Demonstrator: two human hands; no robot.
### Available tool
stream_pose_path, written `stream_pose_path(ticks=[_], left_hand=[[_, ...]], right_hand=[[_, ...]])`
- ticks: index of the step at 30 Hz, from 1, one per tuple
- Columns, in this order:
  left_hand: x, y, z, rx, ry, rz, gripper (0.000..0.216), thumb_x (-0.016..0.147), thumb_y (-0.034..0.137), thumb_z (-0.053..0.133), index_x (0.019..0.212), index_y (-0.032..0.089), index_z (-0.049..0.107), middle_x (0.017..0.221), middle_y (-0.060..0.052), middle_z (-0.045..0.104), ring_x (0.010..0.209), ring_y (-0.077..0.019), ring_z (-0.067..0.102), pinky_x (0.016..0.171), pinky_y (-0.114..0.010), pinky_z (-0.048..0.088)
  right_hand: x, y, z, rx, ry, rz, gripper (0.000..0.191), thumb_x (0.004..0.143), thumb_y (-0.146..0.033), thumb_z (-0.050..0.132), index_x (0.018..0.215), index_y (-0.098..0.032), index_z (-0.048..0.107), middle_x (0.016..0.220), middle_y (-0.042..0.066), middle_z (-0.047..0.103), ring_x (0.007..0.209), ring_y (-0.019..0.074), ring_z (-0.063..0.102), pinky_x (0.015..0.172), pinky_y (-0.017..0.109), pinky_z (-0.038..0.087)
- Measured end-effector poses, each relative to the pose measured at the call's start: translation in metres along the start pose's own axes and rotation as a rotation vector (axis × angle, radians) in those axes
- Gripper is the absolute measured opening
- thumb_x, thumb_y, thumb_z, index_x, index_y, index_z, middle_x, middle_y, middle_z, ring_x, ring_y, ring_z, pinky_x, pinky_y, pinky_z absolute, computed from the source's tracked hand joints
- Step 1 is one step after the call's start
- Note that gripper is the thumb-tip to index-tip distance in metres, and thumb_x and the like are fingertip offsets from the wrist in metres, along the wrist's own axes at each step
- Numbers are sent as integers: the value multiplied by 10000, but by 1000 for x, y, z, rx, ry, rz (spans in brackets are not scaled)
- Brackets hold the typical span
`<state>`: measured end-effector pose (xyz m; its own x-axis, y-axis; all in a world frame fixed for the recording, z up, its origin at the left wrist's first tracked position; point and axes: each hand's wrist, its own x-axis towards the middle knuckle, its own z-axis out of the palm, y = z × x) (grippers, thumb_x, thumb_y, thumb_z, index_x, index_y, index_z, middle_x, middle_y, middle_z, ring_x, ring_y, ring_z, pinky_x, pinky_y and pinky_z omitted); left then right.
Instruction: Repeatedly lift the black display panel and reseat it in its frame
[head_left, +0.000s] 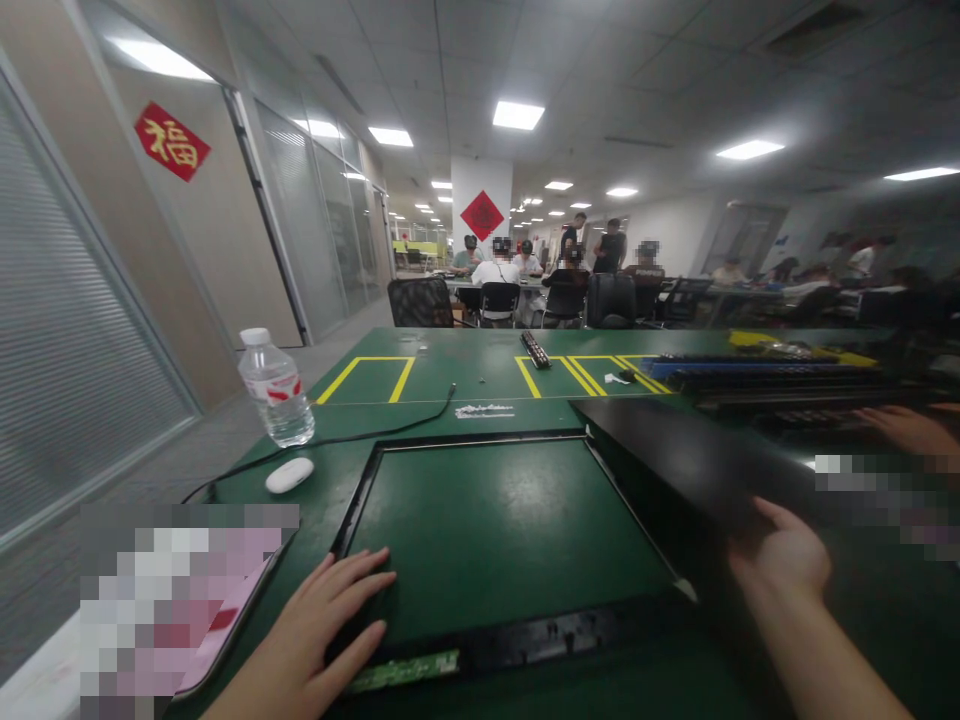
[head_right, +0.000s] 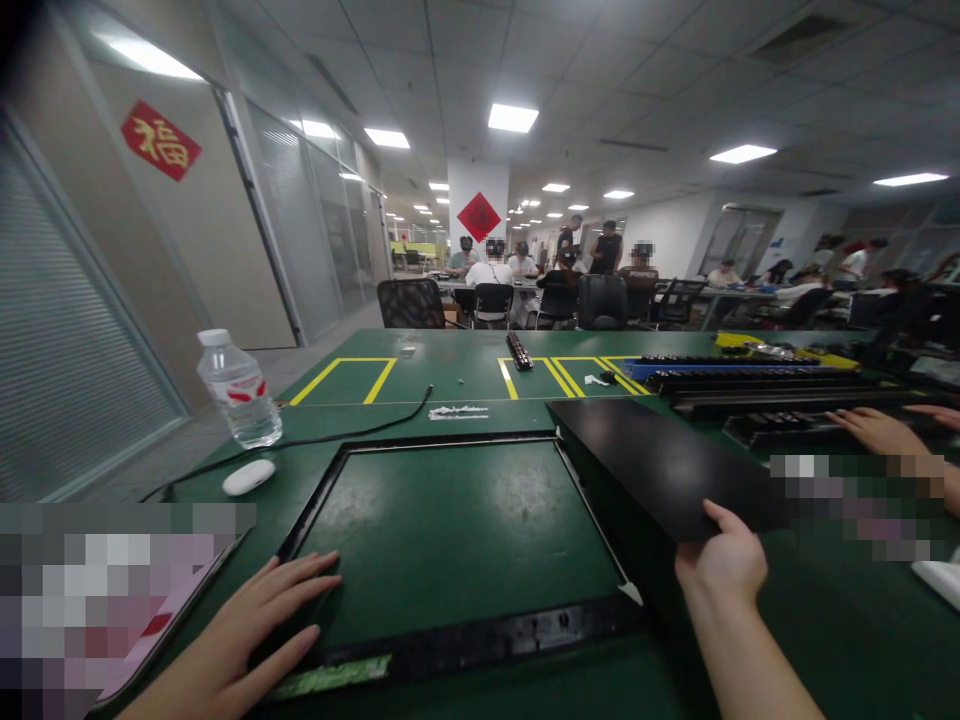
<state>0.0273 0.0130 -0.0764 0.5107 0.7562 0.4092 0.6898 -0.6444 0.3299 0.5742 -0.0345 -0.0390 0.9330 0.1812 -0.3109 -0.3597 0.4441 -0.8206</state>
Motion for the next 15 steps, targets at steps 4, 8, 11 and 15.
stream_pose_path(ticks=[4, 8, 11, 15], left_hand=[[1, 1, -2, 3, -7, 5, 367, 1039, 421, 566, 1366, 384, 728, 1500, -25, 717, 1401, -270, 643, 1250, -562, 344], [-1, 1, -1, -13, -7, 7, 371, 1043, 435, 563, 1371, 382, 727, 1510, -31, 710, 1409, -276, 636, 1255, -565, 329], [-1, -4, 1, -21, -9, 4, 387, 1046, 433, 551, 1392, 383, 716, 1516, -38, 705, 1411, -281, 634, 1253, -579, 329], [0, -13, 2, -10, -51, 54, 423, 1018, 406, 595, 1429, 400, 696, 1525, -32, 698, 1398, -296, 647, 1239, -576, 356]], right_hand=[[-8, 2, 5, -45, 88, 107, 299, 623, 16, 615, 825, -203, 637, 834, 13, 675, 697, 177, 676, 699, 388, 663], [-9, 5, 4, -103, 75, 199, 302, 649, 23, 608, 836, -213, 631, 846, 41, 697, 722, 214, 689, 754, 486, 677], [-7, 6, 2, -126, 37, 232, 319, 665, 31, 591, 853, -223, 632, 871, 44, 708, 753, 227, 699, 797, 512, 672], [-6, 5, 2, -139, 13, 252, 318, 685, 48, 572, 848, -220, 624, 827, 25, 676, 687, 200, 666, 763, 462, 671]])
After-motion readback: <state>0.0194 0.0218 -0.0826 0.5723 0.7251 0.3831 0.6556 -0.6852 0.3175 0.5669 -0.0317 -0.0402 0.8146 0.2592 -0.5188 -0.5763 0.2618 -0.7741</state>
